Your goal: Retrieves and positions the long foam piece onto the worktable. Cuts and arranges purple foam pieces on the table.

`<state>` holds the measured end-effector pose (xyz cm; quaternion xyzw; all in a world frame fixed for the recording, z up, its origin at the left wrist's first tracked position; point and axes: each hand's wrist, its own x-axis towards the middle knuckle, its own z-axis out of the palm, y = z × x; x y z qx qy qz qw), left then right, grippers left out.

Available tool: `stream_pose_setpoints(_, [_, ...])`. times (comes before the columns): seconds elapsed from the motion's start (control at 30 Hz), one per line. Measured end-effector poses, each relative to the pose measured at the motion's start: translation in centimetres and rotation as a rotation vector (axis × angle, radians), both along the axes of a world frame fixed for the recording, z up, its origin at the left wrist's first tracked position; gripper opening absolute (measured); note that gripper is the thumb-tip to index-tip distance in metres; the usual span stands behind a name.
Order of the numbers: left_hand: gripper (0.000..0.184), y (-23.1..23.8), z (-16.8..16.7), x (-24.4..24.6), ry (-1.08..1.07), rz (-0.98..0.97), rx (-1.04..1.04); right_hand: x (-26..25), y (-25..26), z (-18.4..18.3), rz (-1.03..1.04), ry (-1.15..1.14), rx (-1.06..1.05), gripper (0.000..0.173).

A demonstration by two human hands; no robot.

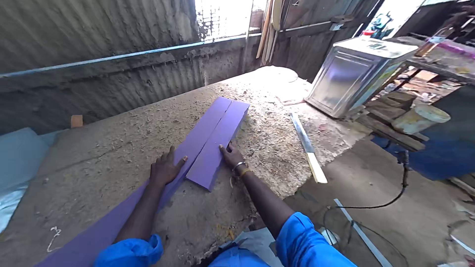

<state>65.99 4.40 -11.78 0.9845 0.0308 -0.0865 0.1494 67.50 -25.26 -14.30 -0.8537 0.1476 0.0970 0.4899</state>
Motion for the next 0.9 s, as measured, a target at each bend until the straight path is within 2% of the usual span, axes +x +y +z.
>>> stream_pose_setpoints(0.1, [0.106,-1.2,0.2,-1.6,-0.154,-0.106,-0.023,-2.1,-4.4,1.3,0.033,-0.192,-0.008,0.065])
stream_pose_setpoints(0.17, [0.115,-1.3,0.4,-2.8,-0.119,-0.113,0.012,-4.9,-10.0,1.8,-0.022,-0.379,-0.198,0.059])
stream_pose_setpoints(0.23, [0.118,-0.6,0.2,-4.3,-0.090,-0.051,0.058,-7.5,-17.7,1.0,-0.117,-0.511,-0.478,0.060])
stream_pose_setpoints(0.27, [0.119,0.0,0.3,-4.9,-0.073,0.003,0.082,-8.8,-21.5,0.6,-0.187,-0.497,-0.611,0.065])
stream_pose_setpoints(0.33, [0.124,1.9,1.3,-5.6,0.003,0.122,0.114,-11.1,-27.8,-0.6,-0.317,-0.302,-0.778,0.082])
stream_pose_setpoints(0.4, [0.131,3.9,2.2,-6.0,0.131,0.193,0.138,-12.1,-31.5,-1.8,-0.314,-0.138,-0.746,0.091])
stream_pose_setpoints(0.47, [0.127,5.2,2.3,-6.1,0.211,0.191,0.169,-12.2,-32.4,-2.7,-0.268,-0.121,-0.689,0.091])
stream_pose_setpoints(0.53, [0.115,5.4,2.5,-6.3,0.190,0.148,0.179,-11.6,-31.8,-2.9,-0.266,-0.127,-0.665,0.085])
stream_pose_setpoints(0.67, [0.106,3.5,4.4,-7.1,0.158,0.119,0.260,-10.4,-31.2,-1.7,-0.299,-0.015,-0.582,0.066])
stream_pose_setpoints(0.8, [0.102,2.1,5.5,-7.5,0.185,0.121,0.270,-9.8,-32.2,-0.5,-0.314,-0.056,-0.375,0.051])
stream_pose_setpoints(0.9, [0.101,1.8,4.7,-7.7,0.218,0.137,0.248,-10.2,-31.3,0.8,-0.377,-0.094,-0.147,0.041])
